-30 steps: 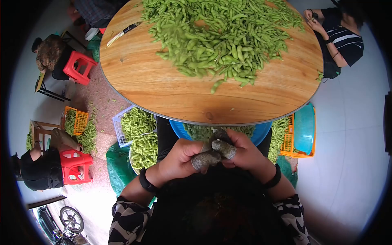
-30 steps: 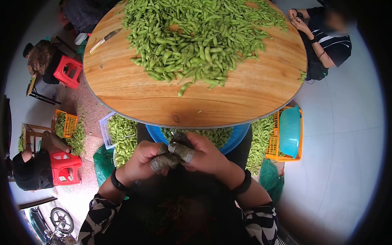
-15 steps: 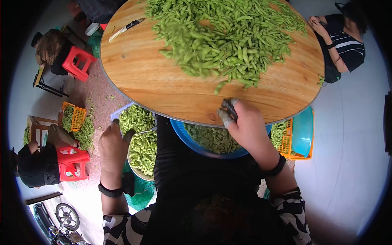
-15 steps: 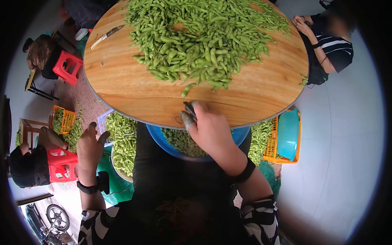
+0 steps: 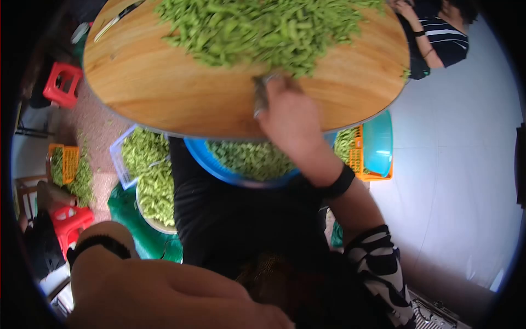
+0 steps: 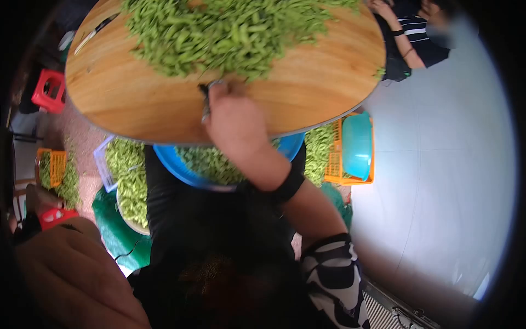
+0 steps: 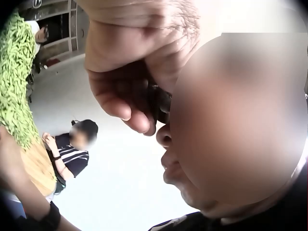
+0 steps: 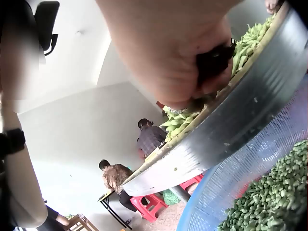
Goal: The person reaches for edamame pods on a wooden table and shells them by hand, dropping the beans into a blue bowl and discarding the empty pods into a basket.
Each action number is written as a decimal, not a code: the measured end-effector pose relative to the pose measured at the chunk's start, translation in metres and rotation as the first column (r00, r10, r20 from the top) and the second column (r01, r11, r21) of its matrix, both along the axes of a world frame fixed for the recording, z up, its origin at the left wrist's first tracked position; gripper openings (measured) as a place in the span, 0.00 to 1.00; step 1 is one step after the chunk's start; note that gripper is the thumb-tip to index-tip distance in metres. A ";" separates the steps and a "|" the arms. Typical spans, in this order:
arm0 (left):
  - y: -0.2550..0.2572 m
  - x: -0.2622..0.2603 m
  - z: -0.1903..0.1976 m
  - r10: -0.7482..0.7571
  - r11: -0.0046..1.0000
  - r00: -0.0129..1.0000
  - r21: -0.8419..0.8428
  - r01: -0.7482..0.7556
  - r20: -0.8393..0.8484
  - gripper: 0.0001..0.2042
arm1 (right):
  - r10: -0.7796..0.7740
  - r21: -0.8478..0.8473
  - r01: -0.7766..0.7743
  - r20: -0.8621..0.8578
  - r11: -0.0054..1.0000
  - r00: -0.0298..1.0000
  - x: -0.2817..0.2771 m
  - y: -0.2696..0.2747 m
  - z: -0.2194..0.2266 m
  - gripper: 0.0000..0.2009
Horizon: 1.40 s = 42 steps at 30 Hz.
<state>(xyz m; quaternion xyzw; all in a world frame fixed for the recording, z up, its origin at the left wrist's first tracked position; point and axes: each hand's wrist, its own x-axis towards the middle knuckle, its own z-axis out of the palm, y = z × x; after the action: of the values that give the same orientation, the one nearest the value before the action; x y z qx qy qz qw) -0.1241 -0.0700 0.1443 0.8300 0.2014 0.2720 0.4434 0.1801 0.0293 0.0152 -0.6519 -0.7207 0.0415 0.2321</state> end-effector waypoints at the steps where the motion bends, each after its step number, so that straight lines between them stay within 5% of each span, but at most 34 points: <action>1: 0.005 0.003 -0.003 -0.015 1.000 1.000 -0.001 0.015 0.006 0.08 | 0.017 -0.073 -0.017 -0.003 0.997 1.000 0.003 -0.003 0.003 0.17; 9: -0.002 0.120 0.014 0.011 0.990 0.997 -0.136 -0.021 -0.077 0.07 | 0.032 0.083 -0.035 0.028 0.996 0.999 0.019 -0.009 -0.013 0.17; 11: 0.055 0.148 0.001 -0.004 0.984 0.997 -0.178 -0.010 -0.081 0.07 | -0.093 0.087 0.080 0.157 0.993 0.983 0.023 -0.009 -0.015 0.13; 18: 0.056 0.156 -0.007 -0.052 0.969 0.993 -0.248 0.024 -0.109 0.07 | -0.095 0.102 0.076 0.197 0.992 0.976 0.018 -0.019 -0.020 0.05; 25: 0.019 0.237 0.007 -0.017 0.945 0.978 -0.323 -0.052 -0.207 0.07 | -0.092 0.145 0.073 0.128 0.987 0.987 0.017 -0.025 -0.021 0.08; 27: 0.067 0.191 0.001 -0.019 0.936 0.977 -0.346 -0.058 -0.213 0.07 | -0.119 0.132 0.100 0.150 0.986 0.981 0.018 -0.028 -0.021 0.06; 28: 0.019 0.228 0.004 -0.034 0.934 0.978 -0.355 -0.042 -0.207 0.06 | -0.117 0.172 0.081 0.206 0.982 0.972 0.018 -0.027 -0.025 0.05; 36: 0.046 0.162 -0.013 -0.130 0.917 0.979 -0.395 0.059 -0.155 0.06 | -0.068 0.086 0.058 0.108 0.995 0.992 -0.023 -0.026 -0.022 0.07; 39: 0.040 0.157 -0.014 -0.145 0.909 0.978 -0.411 0.071 -0.151 0.06 | 0.184 0.075 -0.191 0.093 0.979 0.979 -0.058 -0.023 -0.028 0.09; 40: 0.030 0.100 -0.017 -0.153 0.905 0.976 -0.418 0.076 -0.154 0.06 | 0.273 0.101 -0.288 0.139 0.952 0.952 -0.073 -0.026 -0.028 0.09; 42: 0.036 0.114 -0.016 -0.165 0.902 0.972 -0.425 0.080 -0.167 0.06 | 0.450 -0.030 -0.487 -0.337 0.873 0.827 -0.094 -0.043 -0.022 0.09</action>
<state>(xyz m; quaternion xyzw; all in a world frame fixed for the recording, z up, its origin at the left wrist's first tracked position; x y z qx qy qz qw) -0.0100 -0.0343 0.1279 0.7509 0.2450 0.1101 0.6033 0.0859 -0.0138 -0.0064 -0.4514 -0.8079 0.2434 0.2904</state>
